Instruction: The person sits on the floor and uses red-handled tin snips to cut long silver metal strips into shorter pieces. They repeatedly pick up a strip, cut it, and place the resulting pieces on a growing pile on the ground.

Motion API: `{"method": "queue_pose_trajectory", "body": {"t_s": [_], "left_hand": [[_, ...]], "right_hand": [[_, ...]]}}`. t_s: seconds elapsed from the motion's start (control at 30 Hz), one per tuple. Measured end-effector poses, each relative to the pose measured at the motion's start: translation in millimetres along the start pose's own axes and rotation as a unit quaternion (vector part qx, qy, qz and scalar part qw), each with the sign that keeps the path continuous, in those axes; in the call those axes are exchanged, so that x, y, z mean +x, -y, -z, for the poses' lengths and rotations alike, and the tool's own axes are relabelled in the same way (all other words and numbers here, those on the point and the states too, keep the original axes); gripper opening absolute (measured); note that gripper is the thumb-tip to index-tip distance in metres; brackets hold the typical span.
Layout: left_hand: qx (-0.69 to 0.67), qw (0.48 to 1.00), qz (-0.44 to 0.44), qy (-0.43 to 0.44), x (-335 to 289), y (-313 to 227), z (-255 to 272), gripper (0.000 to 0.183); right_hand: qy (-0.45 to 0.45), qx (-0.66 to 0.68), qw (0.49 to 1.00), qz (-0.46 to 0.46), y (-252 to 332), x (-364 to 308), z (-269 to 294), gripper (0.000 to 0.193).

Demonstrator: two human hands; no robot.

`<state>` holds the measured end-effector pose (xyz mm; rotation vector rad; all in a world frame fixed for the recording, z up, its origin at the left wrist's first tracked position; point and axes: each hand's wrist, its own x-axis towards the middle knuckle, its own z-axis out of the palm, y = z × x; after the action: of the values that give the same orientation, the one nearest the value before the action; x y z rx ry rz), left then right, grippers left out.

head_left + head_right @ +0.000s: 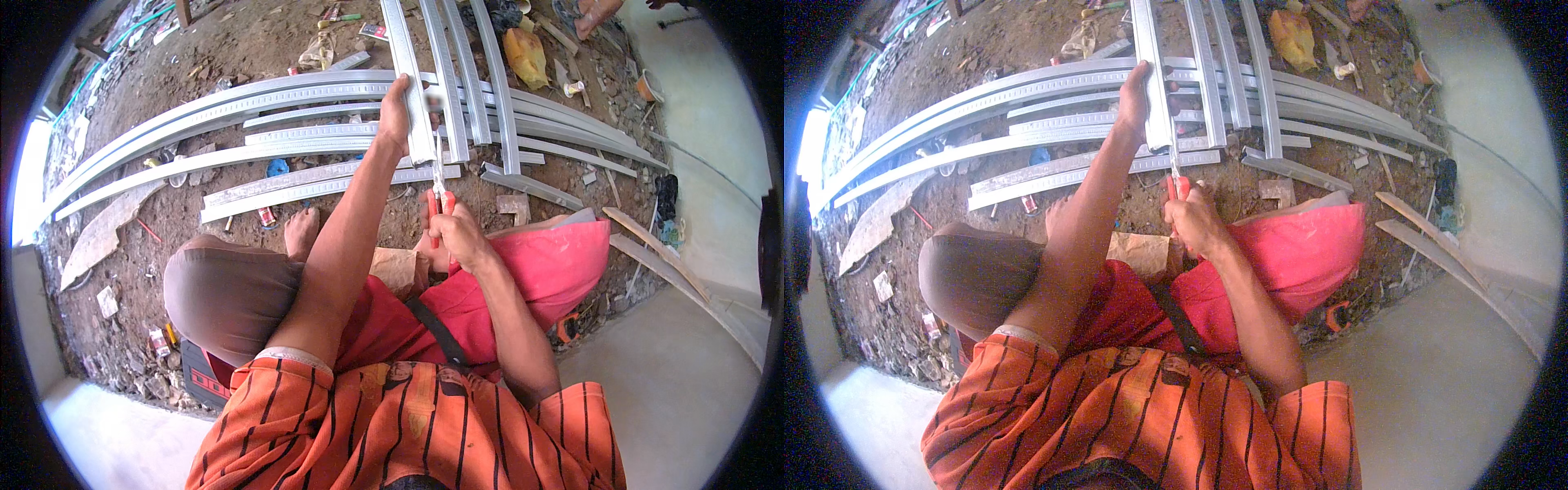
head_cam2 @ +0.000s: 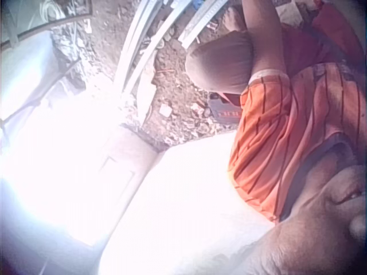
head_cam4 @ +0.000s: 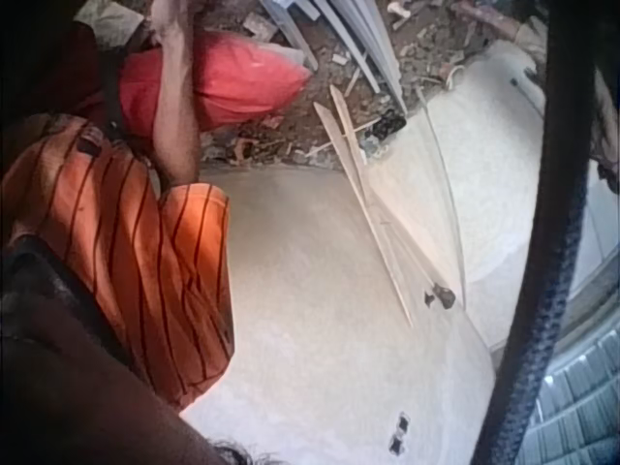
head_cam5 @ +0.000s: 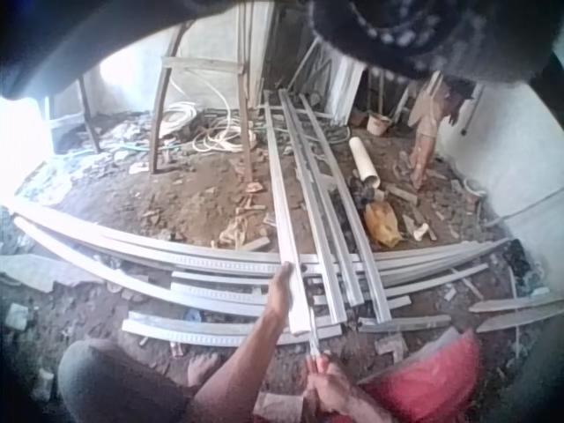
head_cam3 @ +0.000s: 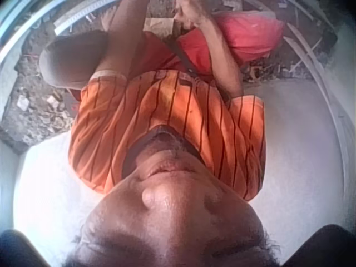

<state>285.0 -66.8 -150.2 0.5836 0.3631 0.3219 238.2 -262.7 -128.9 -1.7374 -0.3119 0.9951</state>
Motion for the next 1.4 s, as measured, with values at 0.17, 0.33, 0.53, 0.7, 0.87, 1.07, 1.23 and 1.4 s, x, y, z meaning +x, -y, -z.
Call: {"method": "queue_pose_trajectory", "body": {"t_s": [0.17,0.33,0.53,0.7,0.87,1.07,1.23,1.4], "left_hand": [[-0.002,1.0,-0.001,0.0,0,-2,0,0.041],[0.018,1.0,-0.008,-0.015,0,1,-1,0.043],[-0.037,0.999,-0.014,0.008,3,4,9,0.043],[-0.058,0.998,-0.019,0.025,1,6,0,0.043],[-0.079,0.996,-0.018,0.044,4,6,3,0.039],[-0.07,0.997,-0.022,0.035,6,4,-1,0.043],[-0.083,0.996,-0.02,0.037,5,6,2,0.043],[-0.085,0.995,-0.015,0.042,6,8,9,0.044]], "right_hand": [[0.053,0.029,0.995,-0.082,19,-3,3,0.043],[0.041,0.016,0.995,-0.088,27,-7,-1,0.037],[0.029,0.11,0.99,-0.079,26,-10,-18,0.025],[0.058,0.198,0.972,-0.113,19,-5,-7,0.032],[0.042,0.166,0.98,-0.098,34,-7,-7,0.042],[0.033,0.065,0.995,-0.074,38,-7,-4,0.043],[0.005,0.075,0.994,-0.078,34,-8,-13,0.039],[0.0,0.112,0.991,-0.079,34,-7,-20,0.03]]}}
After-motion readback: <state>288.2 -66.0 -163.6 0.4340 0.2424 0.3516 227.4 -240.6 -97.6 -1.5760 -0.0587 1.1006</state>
